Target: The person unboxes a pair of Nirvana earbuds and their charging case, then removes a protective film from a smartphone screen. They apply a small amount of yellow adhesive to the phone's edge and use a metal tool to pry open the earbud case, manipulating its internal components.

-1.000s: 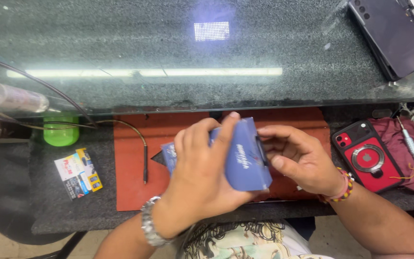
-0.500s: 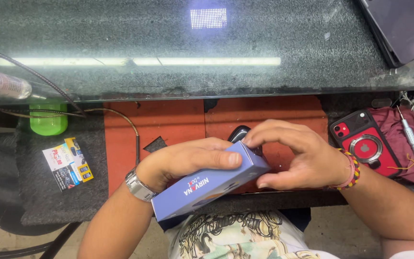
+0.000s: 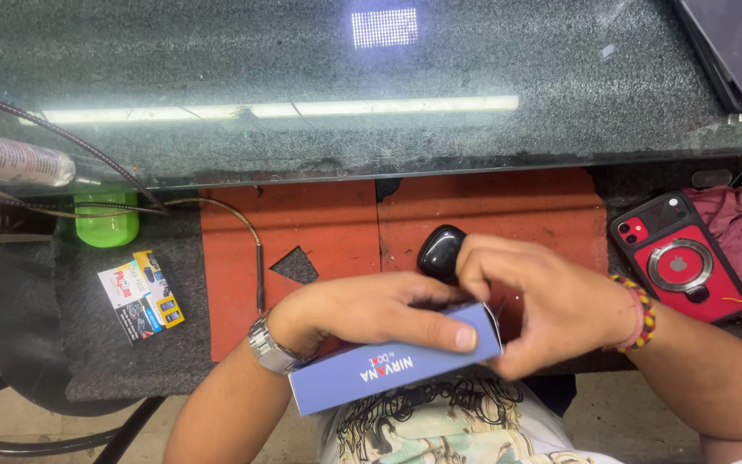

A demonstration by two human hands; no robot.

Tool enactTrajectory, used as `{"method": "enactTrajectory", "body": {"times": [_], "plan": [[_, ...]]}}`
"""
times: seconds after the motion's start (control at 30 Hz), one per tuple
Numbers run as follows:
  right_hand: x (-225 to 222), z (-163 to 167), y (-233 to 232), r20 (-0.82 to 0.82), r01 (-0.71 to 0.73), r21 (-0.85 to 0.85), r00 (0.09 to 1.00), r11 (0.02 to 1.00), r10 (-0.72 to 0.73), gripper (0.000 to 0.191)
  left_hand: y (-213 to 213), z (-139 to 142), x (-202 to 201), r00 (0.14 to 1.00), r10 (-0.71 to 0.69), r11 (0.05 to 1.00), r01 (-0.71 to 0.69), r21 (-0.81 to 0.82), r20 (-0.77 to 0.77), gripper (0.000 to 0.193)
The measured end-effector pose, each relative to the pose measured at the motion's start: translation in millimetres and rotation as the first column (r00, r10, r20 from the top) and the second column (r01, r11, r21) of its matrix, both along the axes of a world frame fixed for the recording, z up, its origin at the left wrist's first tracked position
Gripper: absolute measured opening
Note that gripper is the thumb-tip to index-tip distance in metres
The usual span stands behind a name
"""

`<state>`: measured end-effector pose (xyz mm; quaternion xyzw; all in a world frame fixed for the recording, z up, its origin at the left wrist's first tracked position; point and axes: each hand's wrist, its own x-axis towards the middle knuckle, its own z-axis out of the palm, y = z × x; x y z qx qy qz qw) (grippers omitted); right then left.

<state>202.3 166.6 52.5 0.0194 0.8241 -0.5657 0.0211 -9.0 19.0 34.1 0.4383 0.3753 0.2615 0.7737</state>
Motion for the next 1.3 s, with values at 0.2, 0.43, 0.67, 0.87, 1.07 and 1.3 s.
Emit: {"method": "enactTrajectory", "body": {"times": [0.2,0.43,0.67,0.87,1.07,1.3], "plan": [[3,-11,-5,-0.132,0.221,-0.055,0.965,0.974,-0.227,0.043,0,1,-14,0.994,0.086,0.989,-0.077,-0.124,0.069,0.066],[6,1,-4,-0.202,0.229,0.062,0.956,0.972,-0.212,0.041,-7,22,-8,0.972,0.234,0.972,-0.234,0.006,-0.021,0.078],[11,5,-12,-0.304,0.229,0.112,0.934,0.967,-0.185,0.053,-9,24,-8,0.961,0.214,0.971,-0.189,0.149,-0.177,0.088],[8,9,-19,-0.326,0.174,0.184,0.939,0.967,-0.107,0.052,-10,20,-10,0.981,0.076,0.996,-0.068,0.052,-0.179,0.091],[7,12,-25,-0.327,0.229,0.185,0.931,0.956,-0.16,0.046,-11,16,-4,0.984,0.171,0.984,-0.168,0.058,-0.051,0.096],[4,8,-20,-0.491,0.24,0.225,0.865,0.944,-0.103,0.041,-21,39,3,0.847,0.395,0.884,-0.246,0.397,-0.356,0.111]]}}
